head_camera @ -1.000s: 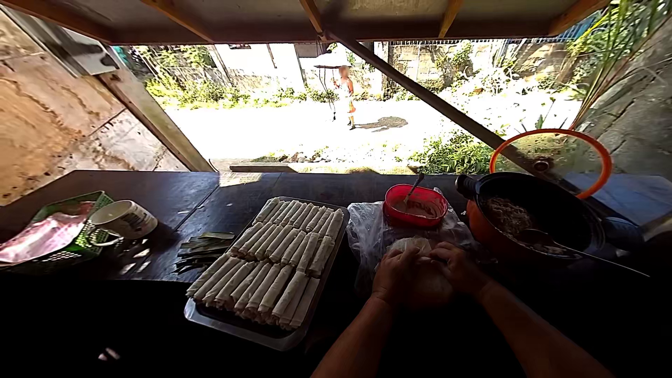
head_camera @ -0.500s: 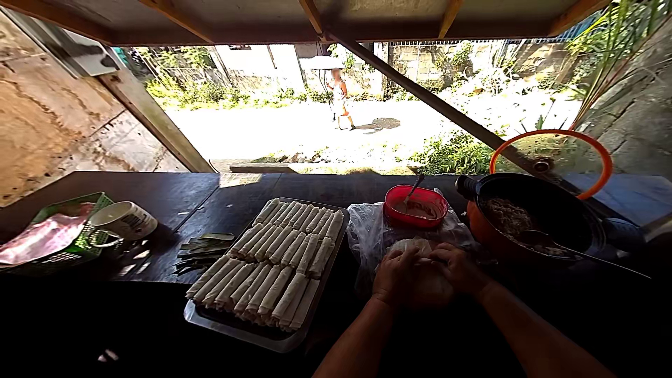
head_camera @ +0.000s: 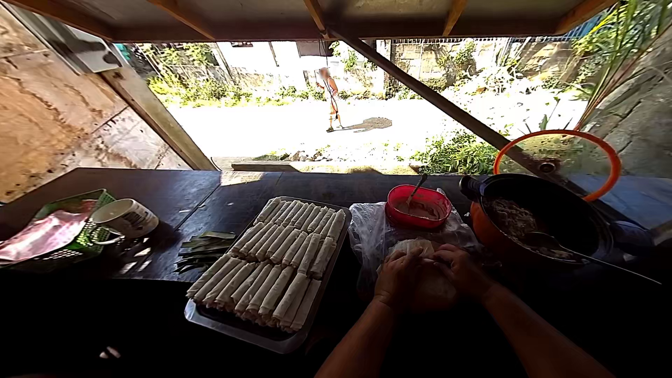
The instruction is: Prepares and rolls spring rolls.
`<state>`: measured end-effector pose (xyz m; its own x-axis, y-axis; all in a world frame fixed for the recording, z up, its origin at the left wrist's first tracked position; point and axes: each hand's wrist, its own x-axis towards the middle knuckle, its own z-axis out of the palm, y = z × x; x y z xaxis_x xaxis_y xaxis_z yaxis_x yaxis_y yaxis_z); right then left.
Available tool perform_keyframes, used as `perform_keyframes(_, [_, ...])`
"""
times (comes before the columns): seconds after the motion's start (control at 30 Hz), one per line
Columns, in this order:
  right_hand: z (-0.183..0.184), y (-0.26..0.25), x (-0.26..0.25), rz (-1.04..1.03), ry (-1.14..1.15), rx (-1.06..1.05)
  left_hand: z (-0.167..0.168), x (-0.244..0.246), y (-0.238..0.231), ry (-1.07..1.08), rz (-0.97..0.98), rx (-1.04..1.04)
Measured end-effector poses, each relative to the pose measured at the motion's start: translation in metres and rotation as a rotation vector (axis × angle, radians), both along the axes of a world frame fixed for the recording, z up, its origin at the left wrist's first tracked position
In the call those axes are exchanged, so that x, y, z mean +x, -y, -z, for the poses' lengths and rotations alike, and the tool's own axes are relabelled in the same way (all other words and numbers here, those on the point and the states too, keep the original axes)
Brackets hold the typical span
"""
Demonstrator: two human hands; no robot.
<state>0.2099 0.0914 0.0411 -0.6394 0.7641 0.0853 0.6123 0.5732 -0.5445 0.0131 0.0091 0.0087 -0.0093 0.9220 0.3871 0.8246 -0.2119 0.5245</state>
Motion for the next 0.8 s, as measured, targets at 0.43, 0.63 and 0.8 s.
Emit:
perform_keyframes(0.43, [-0.0014,0.0009,0.0009,-0.001,0.026,-0.029,0.0077,-0.0008,-0.0021,-0.004,0.006,0.052])
perform_keyframes(0.63, [-0.0025,0.0007,-0.001,-0.016,0.042,-0.039,0.0076,-0.0028,-0.0014,-0.022,-0.006,0.061])
perform_keyframes(0.8, [-0.0075,-0.0017,-0.0009,-0.044,0.009,-0.087,0.0061,-0.0039,-0.001,-0.016,-0.012,0.057])
